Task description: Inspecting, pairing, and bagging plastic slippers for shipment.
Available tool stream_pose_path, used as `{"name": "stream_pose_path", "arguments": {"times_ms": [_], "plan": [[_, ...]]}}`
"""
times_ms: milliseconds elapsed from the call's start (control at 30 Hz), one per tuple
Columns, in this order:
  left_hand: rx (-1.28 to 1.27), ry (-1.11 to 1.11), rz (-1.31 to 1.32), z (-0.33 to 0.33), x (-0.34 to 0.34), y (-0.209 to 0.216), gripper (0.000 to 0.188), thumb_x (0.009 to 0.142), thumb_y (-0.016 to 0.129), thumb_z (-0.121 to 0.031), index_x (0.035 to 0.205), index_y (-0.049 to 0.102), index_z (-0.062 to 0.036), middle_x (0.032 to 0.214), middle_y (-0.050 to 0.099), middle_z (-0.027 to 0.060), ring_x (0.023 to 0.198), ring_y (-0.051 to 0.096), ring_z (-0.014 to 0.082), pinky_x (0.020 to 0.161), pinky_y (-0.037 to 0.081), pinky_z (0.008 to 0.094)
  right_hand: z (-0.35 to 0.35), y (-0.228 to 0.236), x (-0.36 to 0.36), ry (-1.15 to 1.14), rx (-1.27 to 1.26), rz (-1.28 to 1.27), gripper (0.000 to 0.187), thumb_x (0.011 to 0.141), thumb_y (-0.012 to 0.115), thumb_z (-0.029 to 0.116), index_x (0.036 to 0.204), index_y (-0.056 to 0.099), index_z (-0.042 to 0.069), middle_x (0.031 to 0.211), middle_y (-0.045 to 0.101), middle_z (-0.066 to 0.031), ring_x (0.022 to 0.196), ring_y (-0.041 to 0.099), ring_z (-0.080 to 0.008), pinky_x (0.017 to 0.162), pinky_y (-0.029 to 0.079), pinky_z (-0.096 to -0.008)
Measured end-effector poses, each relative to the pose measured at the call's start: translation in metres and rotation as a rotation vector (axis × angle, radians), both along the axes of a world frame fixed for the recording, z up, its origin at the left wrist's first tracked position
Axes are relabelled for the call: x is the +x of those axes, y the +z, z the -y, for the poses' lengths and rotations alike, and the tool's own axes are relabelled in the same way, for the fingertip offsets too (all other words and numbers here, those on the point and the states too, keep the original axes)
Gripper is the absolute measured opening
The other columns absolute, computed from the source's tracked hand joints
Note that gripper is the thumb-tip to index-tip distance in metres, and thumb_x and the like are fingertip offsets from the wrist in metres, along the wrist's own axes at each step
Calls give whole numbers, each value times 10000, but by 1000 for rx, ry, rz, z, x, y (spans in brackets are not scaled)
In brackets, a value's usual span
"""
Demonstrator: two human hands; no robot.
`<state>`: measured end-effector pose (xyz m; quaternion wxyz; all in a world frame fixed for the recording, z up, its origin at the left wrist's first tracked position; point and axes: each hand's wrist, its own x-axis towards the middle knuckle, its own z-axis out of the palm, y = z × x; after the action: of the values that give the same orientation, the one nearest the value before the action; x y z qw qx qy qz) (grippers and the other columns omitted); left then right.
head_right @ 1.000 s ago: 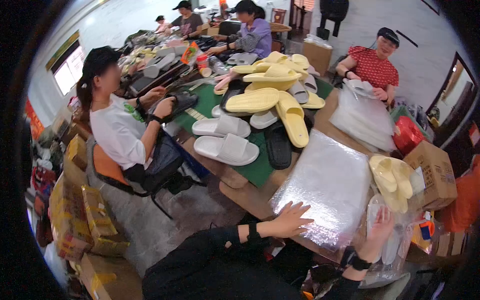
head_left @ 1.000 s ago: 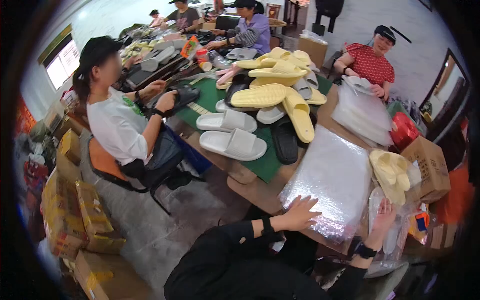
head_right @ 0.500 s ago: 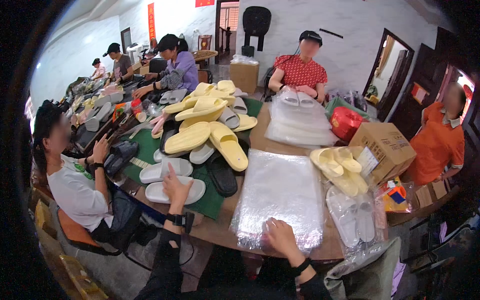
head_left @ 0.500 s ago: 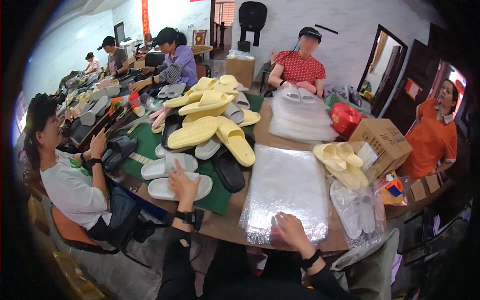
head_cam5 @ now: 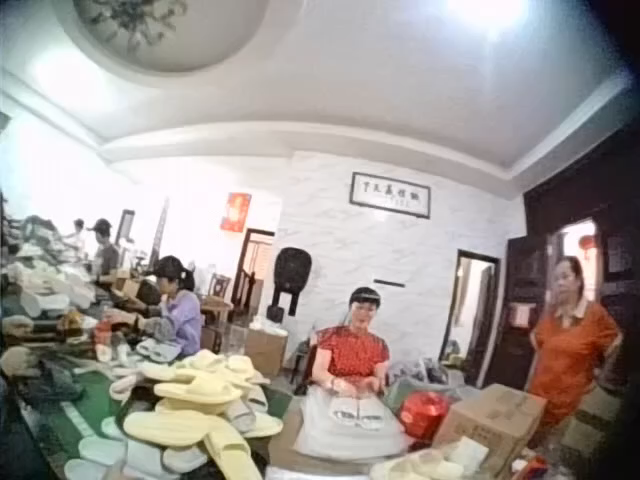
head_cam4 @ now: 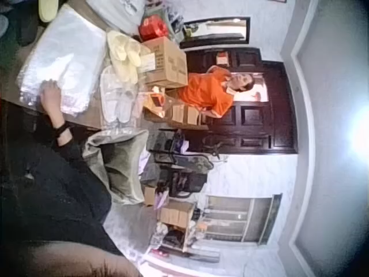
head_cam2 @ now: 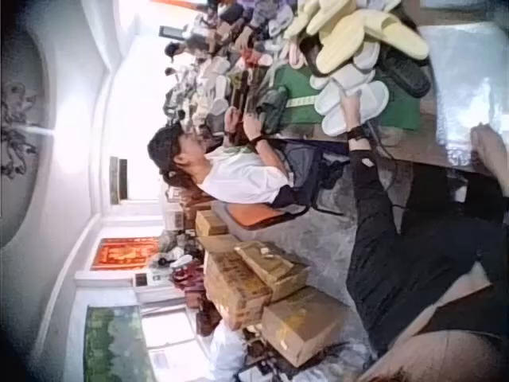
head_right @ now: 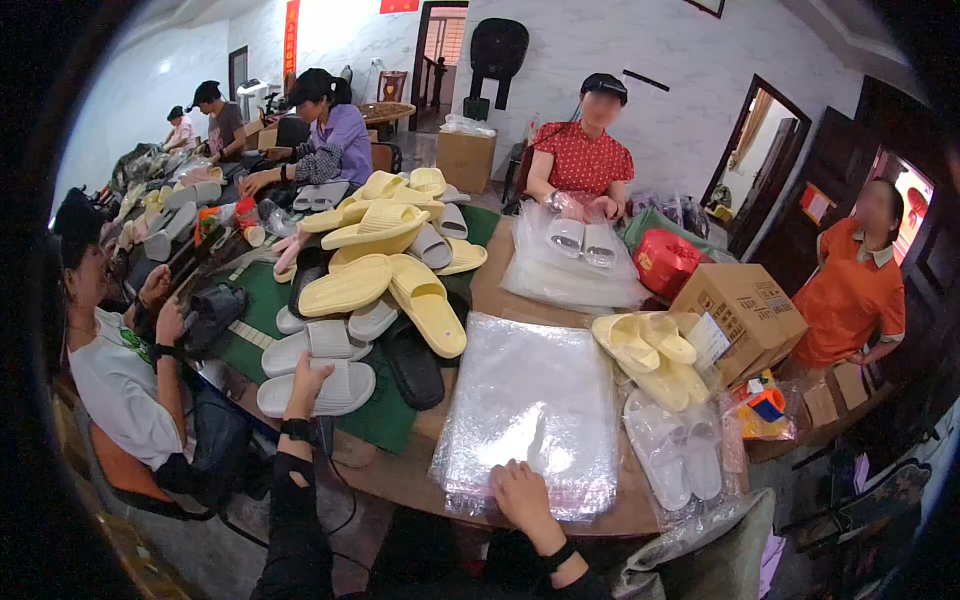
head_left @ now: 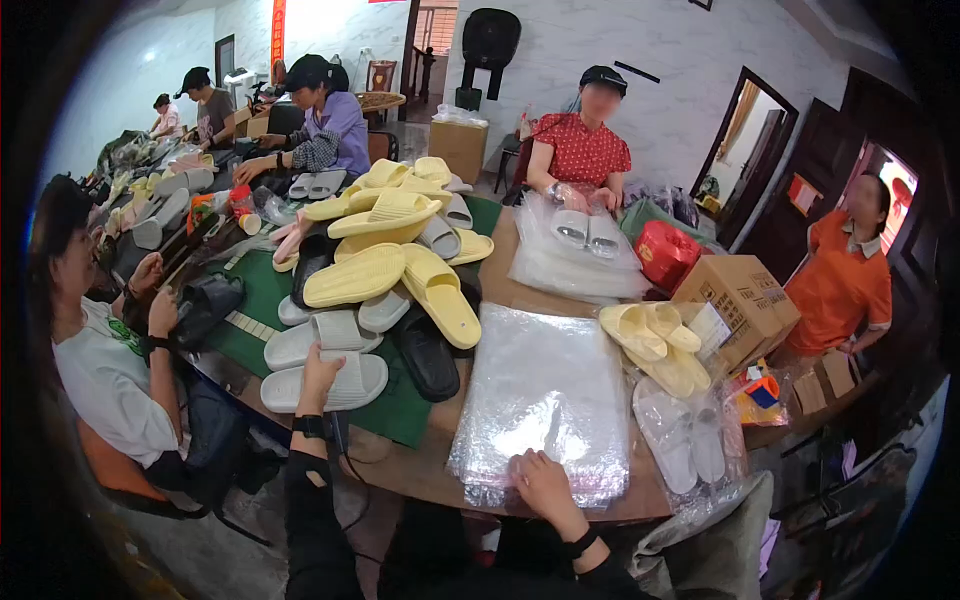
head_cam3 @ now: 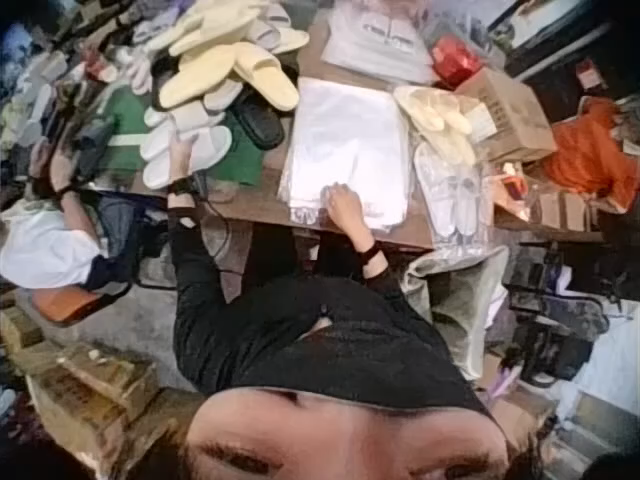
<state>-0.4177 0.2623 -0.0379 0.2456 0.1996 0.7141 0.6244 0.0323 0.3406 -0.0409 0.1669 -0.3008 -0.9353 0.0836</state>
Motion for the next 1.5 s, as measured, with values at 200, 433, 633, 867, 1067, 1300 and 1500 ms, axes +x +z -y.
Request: {"name": "stream_pose_path", "arguments": {"times_ms": [200, 433, 633, 867, 1067, 1300, 1500], "plan": [[77, 159, -41, 22, 41, -16, 565, 764, 651, -65, 1234, 353, 35, 1150, 529, 210, 1037, 533, 277, 861, 438, 348, 19, -6, -11, -87, 95, 114, 357, 805, 597, 251, 1098, 550, 53, 1159, 539, -224, 1060, 522, -385, 838, 437, -472], [371, -102, 385, 56, 173, 73, 435, 808, 612, -30, 1192, 411, 13, 1114, 544, 133, 991, 566, 229, 843, 475, 349, 20, -27, -8, -106, 199, 59, 394, 804, 592, 265, 1129, 542, 48, 1143, 545, -229, 1079, 506, -397, 861, 422, -487], [207, -509, 712, 31, 282, 146, 400, 864, 593, -71, 1214, 404, -30, 1109, 551, 85, 975, 577, 192, 779, 508, 335, 19, 2, -2, 51, -231, -232, 397, 815, 548, 238, 1156, 548, 35, 1264, 500, -191, 1149, 484, -369, 928, 375, -492], [86, -586, 873, -52, 352, 107, 366, 885, 554, -59, 1195, 360, -46, 1064, 510, 100, 930, 554, 200, 824, 507, 325, 39, 29, 61, 36, -399, -406, 484, 842, 603, 295, 1242, 488, 47, 1245, 499, -204, 1145, 467, -384, 950, 402, -411], [76, -799, 904, -72, 373, 96, 723, 878, 605, -147, 1400, 106, -104, 1220, 451, 200, 942, 579, 322, 860, 495, 392, 32, 68, 135, -60, -938, -149, 307, 882, 580, 285, 995, 624, 3, 888, 651, -191, 854, 636, -293, 760, 480, -347], [-260, -1255, -795, -32, 321, 76, 215, 874, 571, -211, 991, 633, -41, 1049, 604, 147, 886, 607, 284, 766, 473, 376, -10, 79, 137, -98, -624, -406, 333, 856, 609, 251, 1123, 595, 53, 1170, 557, -191, 1071, 543, -313, 892, 436, -376], [-32, -1151, -1120, 2, 308, 25, 282, 779, 633, -188, 1034, 595, -74, 1113, 554, 173, 1022, 532, 347, 838, 443, 429, -56, 50, 94, 4, -576, -216, 418, 855, 586, 351, 1214, 567, 138, 1237, 409, -362, 1186, 404, -469, 996, 348, -420]]}}
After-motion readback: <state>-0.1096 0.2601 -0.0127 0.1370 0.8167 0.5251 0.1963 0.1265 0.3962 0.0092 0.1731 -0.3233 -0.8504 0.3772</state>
